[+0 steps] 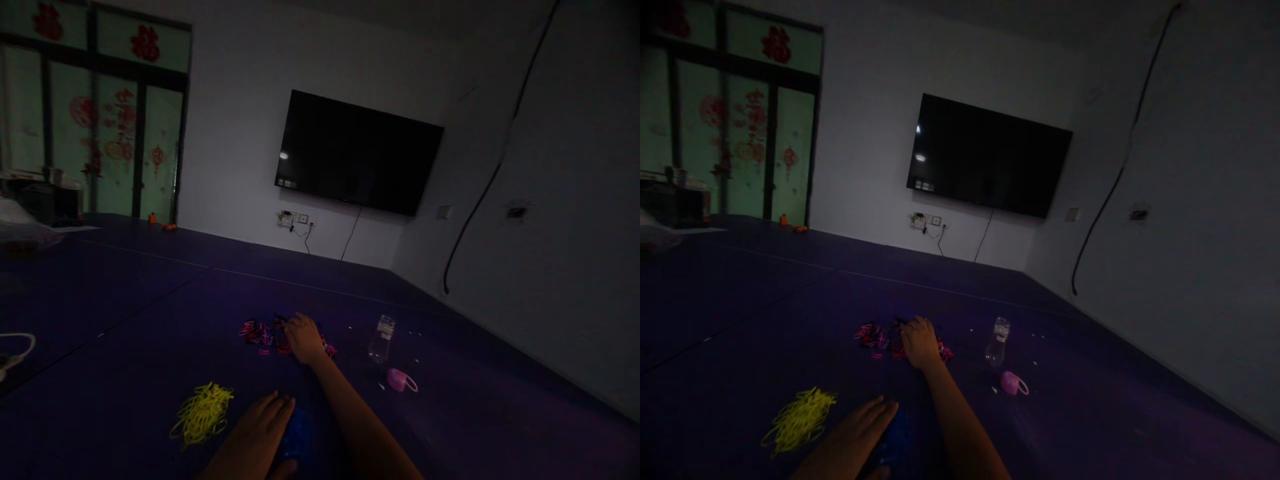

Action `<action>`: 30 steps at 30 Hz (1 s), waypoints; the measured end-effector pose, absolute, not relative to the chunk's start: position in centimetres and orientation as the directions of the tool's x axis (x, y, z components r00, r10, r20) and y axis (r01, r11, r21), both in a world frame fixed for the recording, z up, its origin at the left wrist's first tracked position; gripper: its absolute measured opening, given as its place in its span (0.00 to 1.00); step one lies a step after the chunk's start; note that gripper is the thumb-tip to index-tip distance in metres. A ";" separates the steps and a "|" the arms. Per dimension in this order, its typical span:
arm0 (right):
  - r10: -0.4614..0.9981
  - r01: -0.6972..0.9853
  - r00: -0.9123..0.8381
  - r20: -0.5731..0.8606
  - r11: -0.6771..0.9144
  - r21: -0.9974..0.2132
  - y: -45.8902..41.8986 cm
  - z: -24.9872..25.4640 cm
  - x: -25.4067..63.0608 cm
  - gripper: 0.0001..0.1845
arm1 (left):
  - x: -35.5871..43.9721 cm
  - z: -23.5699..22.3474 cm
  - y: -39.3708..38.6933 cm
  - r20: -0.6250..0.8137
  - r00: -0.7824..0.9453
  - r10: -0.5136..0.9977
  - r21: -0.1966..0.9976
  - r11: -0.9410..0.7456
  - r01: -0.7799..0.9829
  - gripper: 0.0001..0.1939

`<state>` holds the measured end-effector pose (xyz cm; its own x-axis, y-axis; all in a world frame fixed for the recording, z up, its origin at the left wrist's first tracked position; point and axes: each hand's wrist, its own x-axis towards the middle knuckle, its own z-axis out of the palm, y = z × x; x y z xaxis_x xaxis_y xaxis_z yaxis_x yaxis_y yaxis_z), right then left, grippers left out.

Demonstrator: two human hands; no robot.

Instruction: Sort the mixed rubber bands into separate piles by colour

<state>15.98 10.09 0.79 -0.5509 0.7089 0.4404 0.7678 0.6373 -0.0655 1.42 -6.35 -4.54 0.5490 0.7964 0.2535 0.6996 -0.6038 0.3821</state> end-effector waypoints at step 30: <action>0.645 0.587 -0.471 0.601 0.738 -0.332 12.1 -0.2 17.1 0.13 | 1.3 -4.5 -6.8 0.231 0.547 0.805 0.322 -0.594 0.737 0.36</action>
<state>17.12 12.11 -0.21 -0.4712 0.6454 0.6012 0.5874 0.7381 -0.3320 1.27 -6.76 -4.47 0.5470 0.8047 0.2308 0.7373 -0.5937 0.3222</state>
